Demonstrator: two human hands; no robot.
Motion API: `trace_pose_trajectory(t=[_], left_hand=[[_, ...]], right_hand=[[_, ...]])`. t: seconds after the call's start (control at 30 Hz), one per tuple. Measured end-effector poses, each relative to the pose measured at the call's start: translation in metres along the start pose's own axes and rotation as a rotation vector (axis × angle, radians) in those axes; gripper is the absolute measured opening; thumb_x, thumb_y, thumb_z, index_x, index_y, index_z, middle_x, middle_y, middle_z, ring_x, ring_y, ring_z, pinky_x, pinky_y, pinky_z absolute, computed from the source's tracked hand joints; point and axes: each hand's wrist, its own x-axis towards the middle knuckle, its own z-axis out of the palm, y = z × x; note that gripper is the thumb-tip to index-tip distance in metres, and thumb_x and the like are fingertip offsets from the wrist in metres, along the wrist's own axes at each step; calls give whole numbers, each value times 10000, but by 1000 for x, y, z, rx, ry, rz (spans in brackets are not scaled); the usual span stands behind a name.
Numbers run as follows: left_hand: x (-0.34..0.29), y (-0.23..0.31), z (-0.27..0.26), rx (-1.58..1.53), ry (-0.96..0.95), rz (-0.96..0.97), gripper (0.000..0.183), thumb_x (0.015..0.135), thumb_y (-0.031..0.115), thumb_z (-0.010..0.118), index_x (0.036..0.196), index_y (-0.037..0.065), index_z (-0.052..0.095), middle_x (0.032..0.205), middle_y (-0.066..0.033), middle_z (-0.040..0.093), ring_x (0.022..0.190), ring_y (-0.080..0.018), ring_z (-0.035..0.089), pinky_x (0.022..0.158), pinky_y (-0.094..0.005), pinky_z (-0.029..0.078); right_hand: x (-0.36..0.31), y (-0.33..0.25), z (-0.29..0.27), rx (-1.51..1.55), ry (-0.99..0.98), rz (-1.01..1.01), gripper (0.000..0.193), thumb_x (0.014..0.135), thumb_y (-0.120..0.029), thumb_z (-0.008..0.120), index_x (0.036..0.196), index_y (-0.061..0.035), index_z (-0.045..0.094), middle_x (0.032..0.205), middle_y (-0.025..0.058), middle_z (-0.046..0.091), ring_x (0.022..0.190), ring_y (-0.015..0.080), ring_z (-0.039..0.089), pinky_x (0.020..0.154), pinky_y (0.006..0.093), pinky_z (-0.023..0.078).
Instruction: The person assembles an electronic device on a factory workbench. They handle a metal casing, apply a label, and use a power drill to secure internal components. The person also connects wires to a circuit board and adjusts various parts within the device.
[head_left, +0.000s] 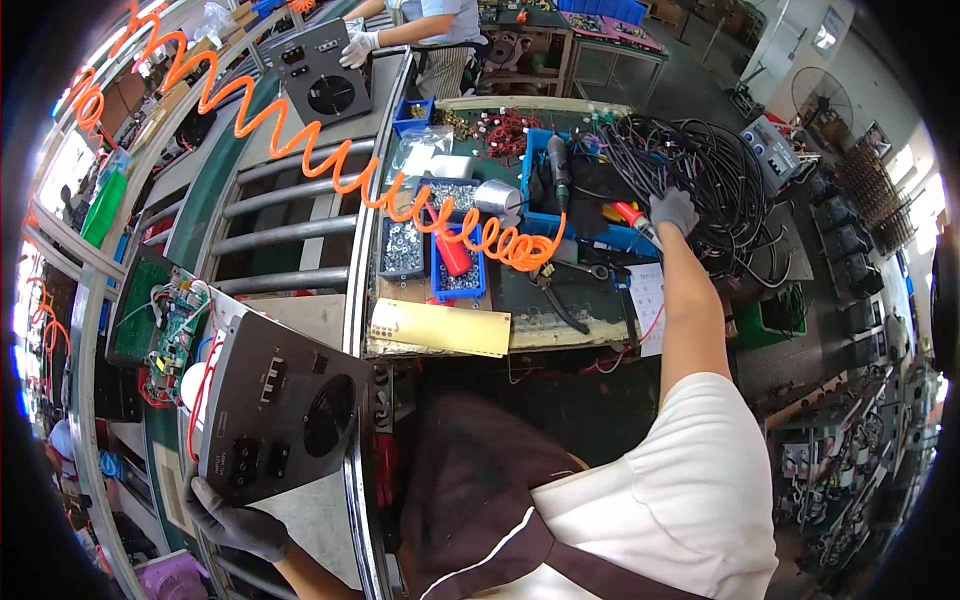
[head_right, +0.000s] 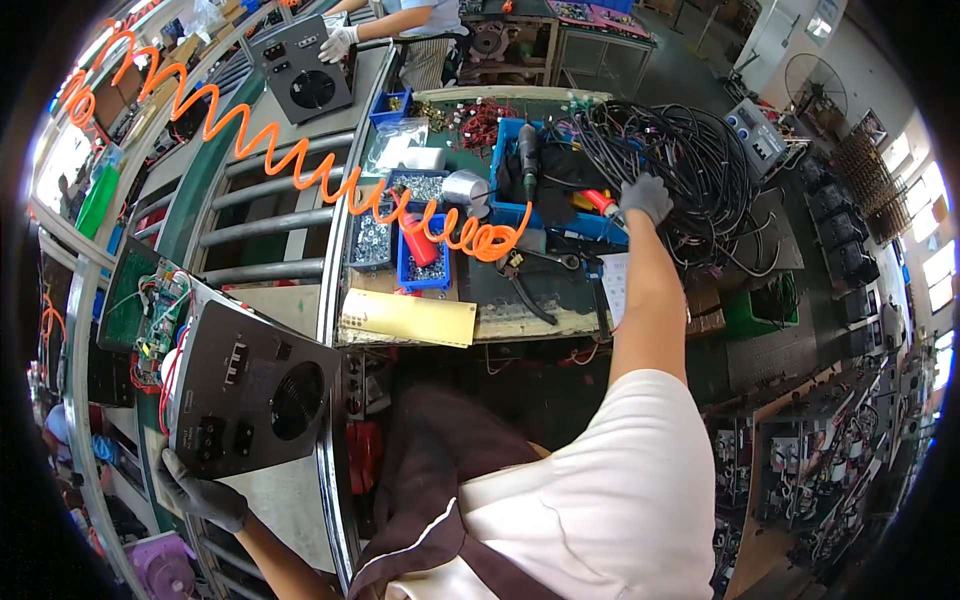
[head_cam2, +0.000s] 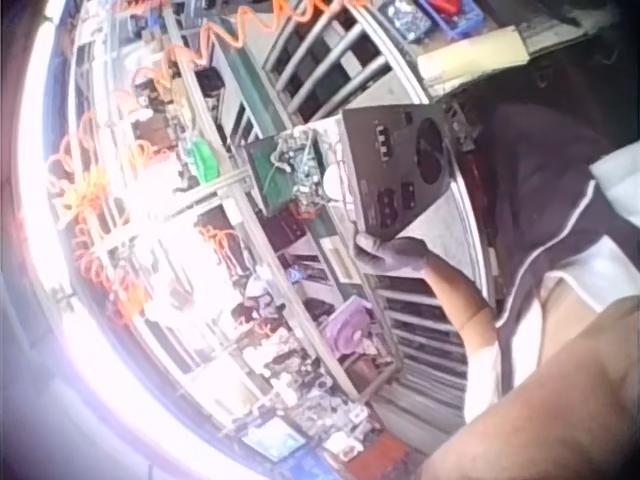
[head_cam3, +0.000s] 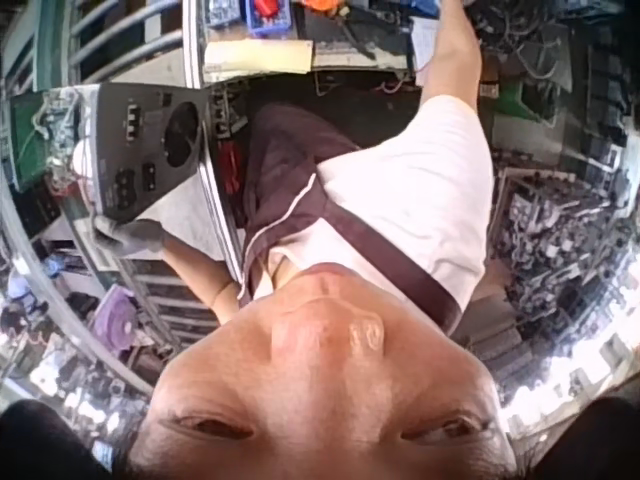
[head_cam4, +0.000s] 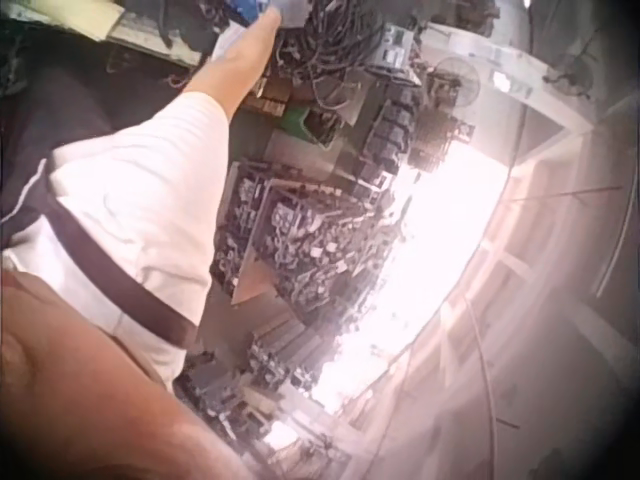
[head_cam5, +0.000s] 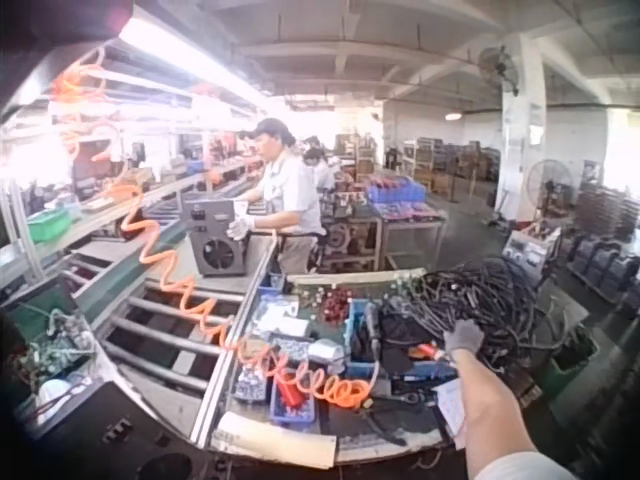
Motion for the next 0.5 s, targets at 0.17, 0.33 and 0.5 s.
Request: trace_pose_trajectory(t=[0.17,0.33,0.5], left_hand=[[-4,7,7,-62,-1,-65,372,928,292,497,1082,-38,573,987,-86,586,862,-150,533,801,-271,435],[0,11,1,-10,-113,-46,357,943,280,471,1114,-21,558,1038,-82,575,928,-154,534,858,-279,420],[0,13,-4,-32,-142,27,341,955,246,441,1109,-35,558,1058,-112,578,935,-170,549,870,-304,441]], right_hand=[[23,16,21,-111,-68,-227,255,852,-267,544,1033,-101,612,1077,97,577,1023,265,571,873,402,423],[15,8,6,-55,-59,-121,223,861,-225,485,975,-106,636,1100,103,583,1059,267,550,890,414,391],[-6,29,-14,131,43,75,281,866,-257,424,1022,-160,636,1108,79,582,1122,252,493,953,428,332]])
